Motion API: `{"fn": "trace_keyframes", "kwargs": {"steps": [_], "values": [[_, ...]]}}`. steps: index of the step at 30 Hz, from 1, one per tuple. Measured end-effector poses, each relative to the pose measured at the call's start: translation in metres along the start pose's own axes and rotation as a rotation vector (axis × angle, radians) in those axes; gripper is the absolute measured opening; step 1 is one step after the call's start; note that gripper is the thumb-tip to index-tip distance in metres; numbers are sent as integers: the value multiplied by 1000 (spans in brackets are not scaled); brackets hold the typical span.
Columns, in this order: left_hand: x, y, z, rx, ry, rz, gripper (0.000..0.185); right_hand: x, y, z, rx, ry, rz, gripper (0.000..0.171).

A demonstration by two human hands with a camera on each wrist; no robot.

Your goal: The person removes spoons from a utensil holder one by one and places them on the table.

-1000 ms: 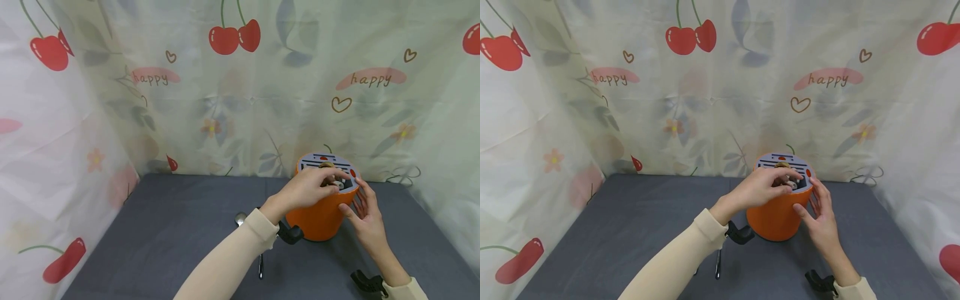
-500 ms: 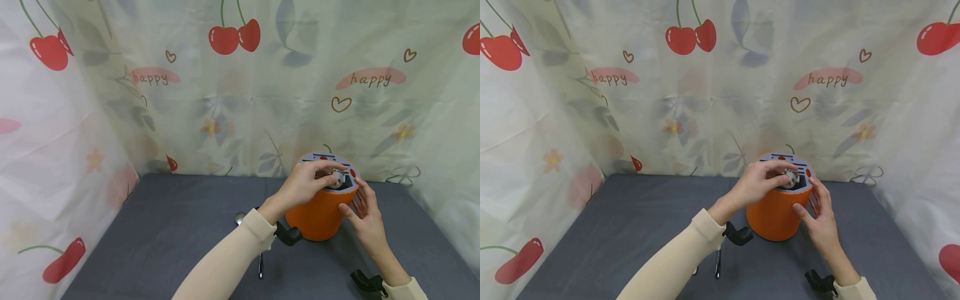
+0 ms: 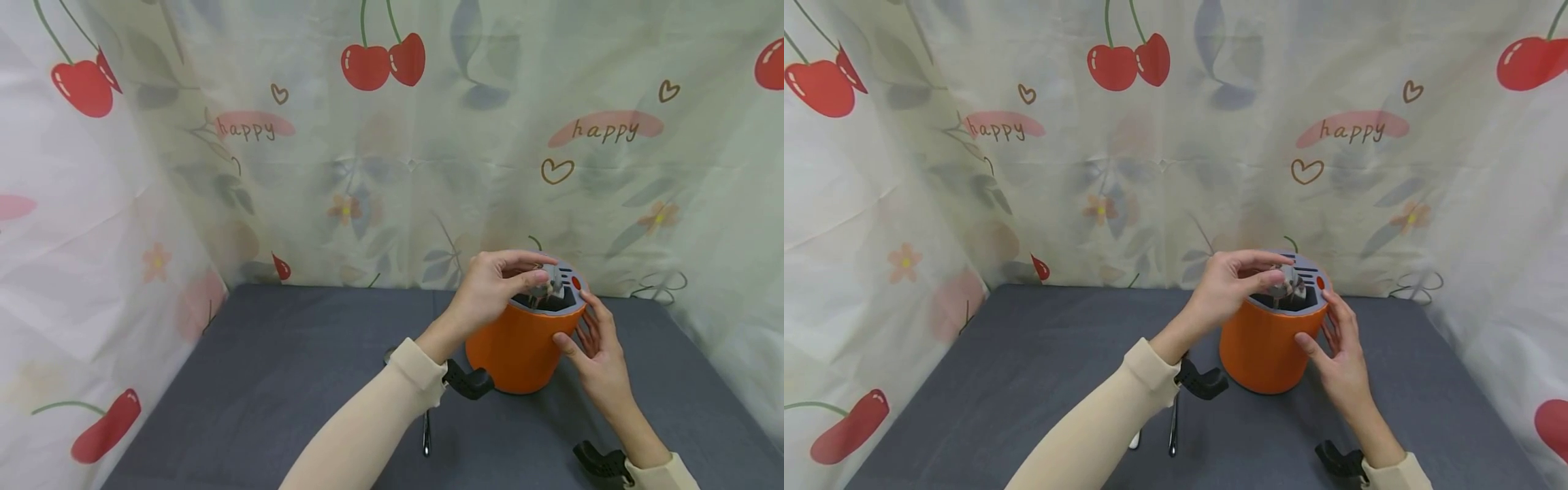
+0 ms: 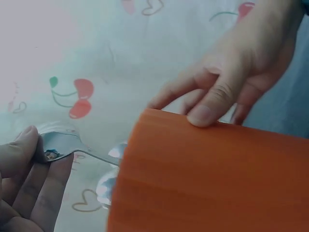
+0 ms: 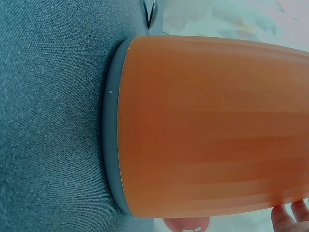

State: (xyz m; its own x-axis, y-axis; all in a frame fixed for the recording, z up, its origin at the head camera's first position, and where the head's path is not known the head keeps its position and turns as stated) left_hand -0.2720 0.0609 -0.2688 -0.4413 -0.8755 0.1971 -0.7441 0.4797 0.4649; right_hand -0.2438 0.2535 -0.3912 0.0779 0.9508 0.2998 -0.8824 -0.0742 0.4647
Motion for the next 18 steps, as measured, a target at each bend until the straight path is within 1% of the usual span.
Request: {"fn": "trace_keyframes", "kwargs": {"steps": [6,13,15,18], "values": [[9,0,-14,-57,-50,-42,24,-1,1,1,-6,-3,2,80],[22,-2,-29,-109,-46,-59,26,-1,0,1,-8,-21,-4,80],[27,-4,-34,-132,-53,-72,26,-1,-1,0,-6,-32,-5,81],[36,-8,-44,-188,-42,-103,25,0,-1,-1,-7,-41,-6,81]]}}
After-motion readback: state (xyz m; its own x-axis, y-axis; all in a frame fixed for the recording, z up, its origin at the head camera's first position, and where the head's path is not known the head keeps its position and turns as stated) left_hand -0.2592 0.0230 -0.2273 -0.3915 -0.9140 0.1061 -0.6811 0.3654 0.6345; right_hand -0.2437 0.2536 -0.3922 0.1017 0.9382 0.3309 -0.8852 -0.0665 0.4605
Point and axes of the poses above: each hand's wrist, its own y-axis towards the middle knuckle, its own x-axis out of the back of the hand, z = x × y, the point moved 7 cm from there along y, towards the middle knuckle, and after that the axes turned 4 degrees about z, right-handed, at the moved point
